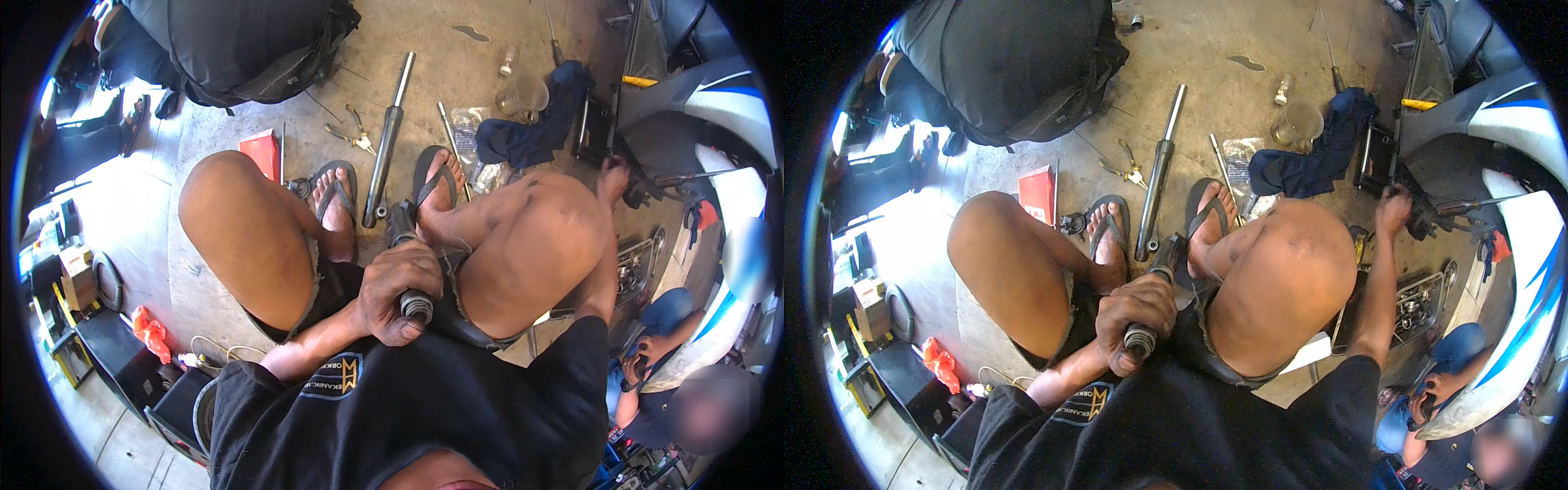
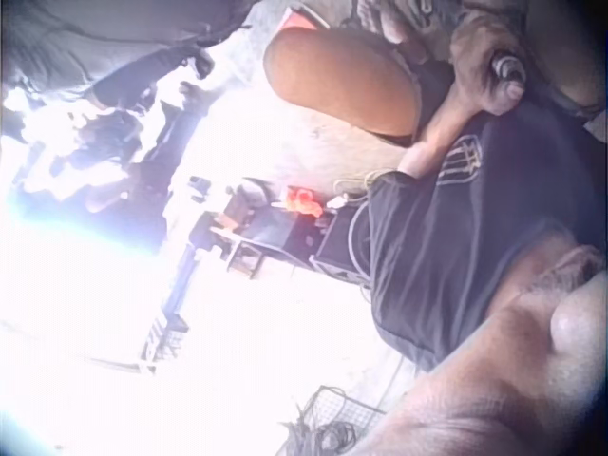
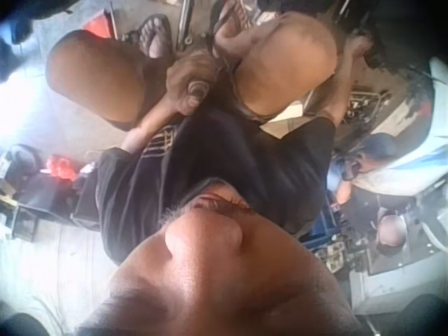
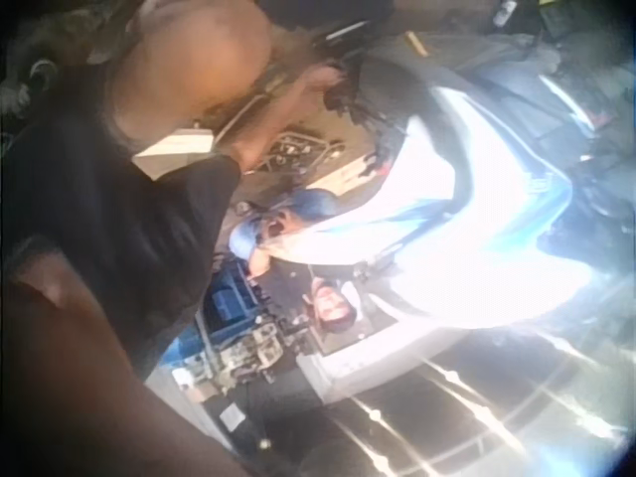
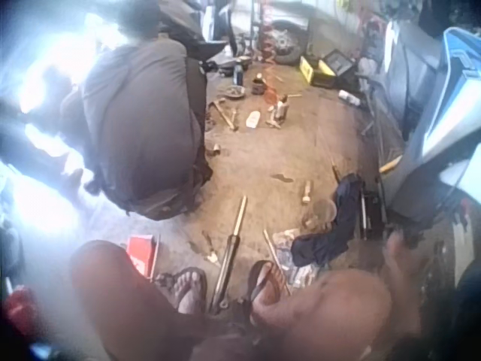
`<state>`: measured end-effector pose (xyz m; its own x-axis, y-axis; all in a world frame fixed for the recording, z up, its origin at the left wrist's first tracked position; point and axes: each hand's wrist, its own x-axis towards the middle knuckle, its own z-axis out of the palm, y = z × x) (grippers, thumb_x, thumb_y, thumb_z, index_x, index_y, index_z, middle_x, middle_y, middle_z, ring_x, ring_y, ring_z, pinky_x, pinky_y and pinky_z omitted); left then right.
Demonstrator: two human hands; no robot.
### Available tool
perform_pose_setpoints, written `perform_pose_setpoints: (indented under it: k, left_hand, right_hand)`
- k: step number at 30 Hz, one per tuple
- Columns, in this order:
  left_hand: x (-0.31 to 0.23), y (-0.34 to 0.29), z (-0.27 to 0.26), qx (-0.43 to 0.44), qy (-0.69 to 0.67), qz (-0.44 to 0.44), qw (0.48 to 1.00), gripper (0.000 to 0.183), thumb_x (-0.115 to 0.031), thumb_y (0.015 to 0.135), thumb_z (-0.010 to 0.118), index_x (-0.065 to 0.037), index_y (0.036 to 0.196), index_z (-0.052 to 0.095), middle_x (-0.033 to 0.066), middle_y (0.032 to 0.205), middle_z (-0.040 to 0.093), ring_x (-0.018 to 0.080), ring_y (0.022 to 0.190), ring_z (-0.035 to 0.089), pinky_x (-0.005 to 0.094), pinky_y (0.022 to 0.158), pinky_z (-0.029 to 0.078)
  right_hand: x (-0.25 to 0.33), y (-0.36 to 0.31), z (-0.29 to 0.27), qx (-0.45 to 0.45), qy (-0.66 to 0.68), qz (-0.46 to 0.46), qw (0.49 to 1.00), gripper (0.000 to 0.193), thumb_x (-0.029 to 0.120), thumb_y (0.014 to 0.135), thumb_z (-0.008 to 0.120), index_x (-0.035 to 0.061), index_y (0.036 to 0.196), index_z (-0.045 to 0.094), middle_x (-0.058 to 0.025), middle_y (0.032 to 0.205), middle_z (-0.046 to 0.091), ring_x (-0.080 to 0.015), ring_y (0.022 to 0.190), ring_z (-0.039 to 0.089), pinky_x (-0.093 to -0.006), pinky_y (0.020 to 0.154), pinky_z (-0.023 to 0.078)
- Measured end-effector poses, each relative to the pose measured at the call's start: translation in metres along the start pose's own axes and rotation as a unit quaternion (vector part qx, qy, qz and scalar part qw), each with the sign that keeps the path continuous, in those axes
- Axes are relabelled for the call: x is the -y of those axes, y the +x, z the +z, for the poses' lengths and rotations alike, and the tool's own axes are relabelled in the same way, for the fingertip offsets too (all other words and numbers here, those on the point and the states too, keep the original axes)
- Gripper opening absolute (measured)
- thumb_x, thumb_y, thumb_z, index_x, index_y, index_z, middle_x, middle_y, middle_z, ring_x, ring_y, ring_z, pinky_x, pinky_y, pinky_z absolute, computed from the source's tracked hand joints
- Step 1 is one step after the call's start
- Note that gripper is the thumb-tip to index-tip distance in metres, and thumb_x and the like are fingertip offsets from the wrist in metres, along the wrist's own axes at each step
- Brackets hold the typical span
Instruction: The person disassembles a motorcycle shock absorber by removing the spring and internal components using various metal tools and a clamp.
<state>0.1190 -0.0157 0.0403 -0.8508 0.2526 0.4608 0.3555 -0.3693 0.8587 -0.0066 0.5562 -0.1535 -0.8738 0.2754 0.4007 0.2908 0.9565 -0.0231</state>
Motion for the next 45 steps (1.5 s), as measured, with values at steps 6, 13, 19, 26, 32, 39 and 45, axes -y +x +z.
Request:
perform_pose_setpoints:
  k: [6, 13, 19, 26, 32, 39, 45]
  left_hand:
    - [0.0, -0.007, 0.003, -0.022, -0.006, 0.001, 1.0, 0.053, -0.054, 0.093, 0.059, -0.002, 0.094, 0.059, 0.0103, 0.077, 0.063, 0.0295, 0.071, 0.061, 0.0427, 0.073, 0.048]
    - [0.006, -0.022, -0.001, -0.048, 0.02, -0.009, 0.999, 0.066, -0.065, 0.089, 0.057, -0.001, 0.102, 0.058, 0.0124, 0.08, 0.065, 0.0287, 0.073, 0.063, 0.0459, 0.076, 0.048]
    - [0.015, -0.037, 0.002, -0.059, 0.078, 0.023, 0.995, 0.075, -0.071, 0.088, 0.054, -0.001, 0.113, 0.051, 0.0145, 0.09, 0.06, 0.0289, 0.079, 0.063, 0.0464, 0.078, 0.049]
    - [0.006, -0.034, -0.024, -0.037, 0.127, 0.044, 0.99, 0.076, -0.062, 0.085, 0.065, -0.001, 0.126, 0.046, 0.0182, 0.1, 0.059, 0.0325, 0.088, 0.063, 0.0509, 0.086, 0.05]
    - [-0.014, -0.02, -0.014, -0.025, 0.121, 0.008, 0.992, 0.066, -0.044, 0.087, 0.07, -0.001, 0.13, 0.045, 0.0201, 0.111, 0.058, 0.0342, 0.104, 0.059, 0.0517, 0.096, 0.045]
    - [-0.027, -0.018, -0.004, -0.019, 0.117, 0.015, 0.993, 0.045, -0.015, 0.09, 0.069, -0.005, 0.13, 0.05, 0.018, 0.119, 0.057, 0.0362, 0.111, 0.057, 0.053, 0.099, 0.043]
    - [-0.046, -0.011, 0.005, -0.012, 0.177, 0.009, 0.984, 0.038, -0.008, 0.087, 0.069, -0.003, 0.122, 0.054, 0.016, 0.121, 0.053, 0.0356, 0.118, 0.053, 0.0501, 0.102, 0.042]
  right_hand:
    - [0.143, -0.068, 0.015, 0.035, 0.411, 0.006, 0.911, 0.009, 0.008, 0.088, 0.069, 0.006, 0.097, 0.068, -0.0091, 0.082, 0.071, -0.017, 0.074, 0.066, -0.0332, 0.07, 0.052]
    - [0.25, -0.088, 0.042, 0.329, 0.256, 0.131, 0.899, 0.019, 0.025, 0.082, 0.068, 0.0089, 0.088, 0.077, -0.0155, 0.092, 0.074, -0.0319, 0.087, 0.072, -0.0412, 0.081, 0.057]
    - [0.203, -0.09, 0.072, 0.314, 0.245, 0.177, 0.9, 0.023, 0.028, 0.082, 0.072, 0.0099, 0.096, 0.077, -0.0149, 0.098, 0.074, -0.0312, 0.091, 0.072, -0.0405, 0.084, 0.056]
    - [0.205, -0.135, 0.016, 0.246, 0.358, 0.213, 0.875, 0.027, 0.028, 0.088, 0.068, 0.0023, 0.097, 0.073, -0.0177, 0.095, 0.074, -0.029, 0.088, 0.072, -0.0373, 0.08, 0.055]
    - [0.207, -0.198, -0.032, 0.157, 0.328, 0.187, 0.913, 0.024, 0.022, 0.088, 0.071, 0.0027, 0.102, 0.069, -0.0144, 0.09, 0.072, -0.0275, 0.084, 0.071, -0.0379, 0.077, 0.055]
    - [0.212, -0.193, -0.1, 0.124, 0.348, 0.2, 0.907, 0.026, 0.022, 0.091, 0.068, 0.003, 0.108, 0.065, -0.0125, 0.095, 0.069, -0.0247, 0.087, 0.067, -0.036, 0.079, 0.053]
    - [0.223, -0.14, -0.166, 0.051, 0.397, 0.211, 0.892, 0.028, 0.023, 0.094, 0.065, 0.0032, 0.113, 0.062, -0.0109, 0.098, 0.066, -0.0223, 0.089, 0.064, -0.0344, 0.081, 0.051]
